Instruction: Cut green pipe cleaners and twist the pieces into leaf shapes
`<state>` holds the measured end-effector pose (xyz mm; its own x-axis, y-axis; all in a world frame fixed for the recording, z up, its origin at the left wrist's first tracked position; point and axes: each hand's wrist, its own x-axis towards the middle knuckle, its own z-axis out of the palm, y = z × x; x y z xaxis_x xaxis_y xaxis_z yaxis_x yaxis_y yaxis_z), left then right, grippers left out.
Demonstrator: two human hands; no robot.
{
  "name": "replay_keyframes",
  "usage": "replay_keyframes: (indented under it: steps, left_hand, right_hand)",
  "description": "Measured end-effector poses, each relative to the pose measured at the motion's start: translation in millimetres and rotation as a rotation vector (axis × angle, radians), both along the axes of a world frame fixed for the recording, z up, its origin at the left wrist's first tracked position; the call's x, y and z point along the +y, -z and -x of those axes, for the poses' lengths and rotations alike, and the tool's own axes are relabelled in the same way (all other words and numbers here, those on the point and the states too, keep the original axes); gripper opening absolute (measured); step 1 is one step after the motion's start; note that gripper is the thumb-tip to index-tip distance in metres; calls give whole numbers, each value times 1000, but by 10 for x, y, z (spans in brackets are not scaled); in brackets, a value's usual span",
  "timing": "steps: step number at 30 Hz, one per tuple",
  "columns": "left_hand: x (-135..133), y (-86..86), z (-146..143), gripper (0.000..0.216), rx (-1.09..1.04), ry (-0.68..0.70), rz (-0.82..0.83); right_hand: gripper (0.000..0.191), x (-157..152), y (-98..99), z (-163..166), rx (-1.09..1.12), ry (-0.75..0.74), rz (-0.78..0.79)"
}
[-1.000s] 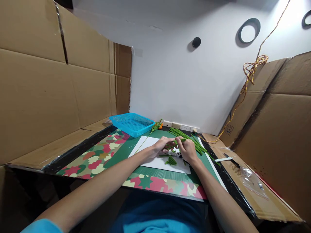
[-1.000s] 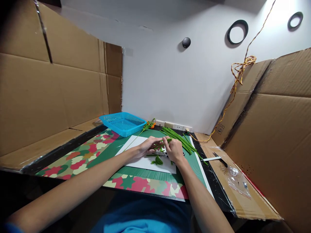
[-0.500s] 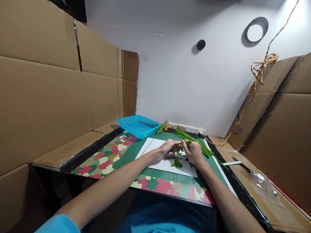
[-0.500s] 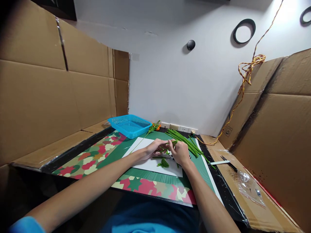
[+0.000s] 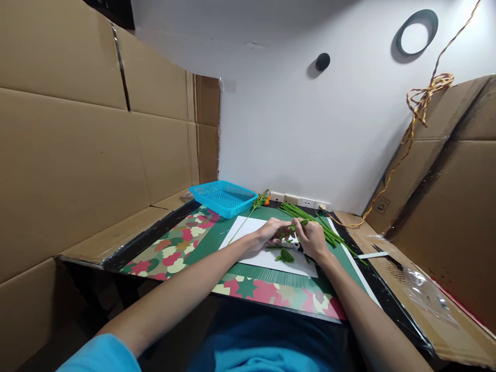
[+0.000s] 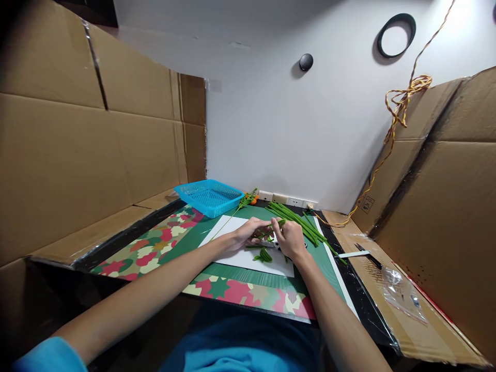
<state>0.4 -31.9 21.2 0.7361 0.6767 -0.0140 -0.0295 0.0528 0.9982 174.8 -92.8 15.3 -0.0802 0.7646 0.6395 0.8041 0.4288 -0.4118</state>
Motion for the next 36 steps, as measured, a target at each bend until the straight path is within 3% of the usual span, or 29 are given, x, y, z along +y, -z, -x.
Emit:
replay_keyframes:
  steps: [19, 36]
  left_hand:
    - [-58, -48, 10, 52, 33, -12, -53]
    - [-74, -51, 9, 54, 25, 1, -36]
  right_hand:
    - [71, 51, 67, -37, 28, 25, -112]
    - [72, 57, 63, -29, 57, -22, -99]
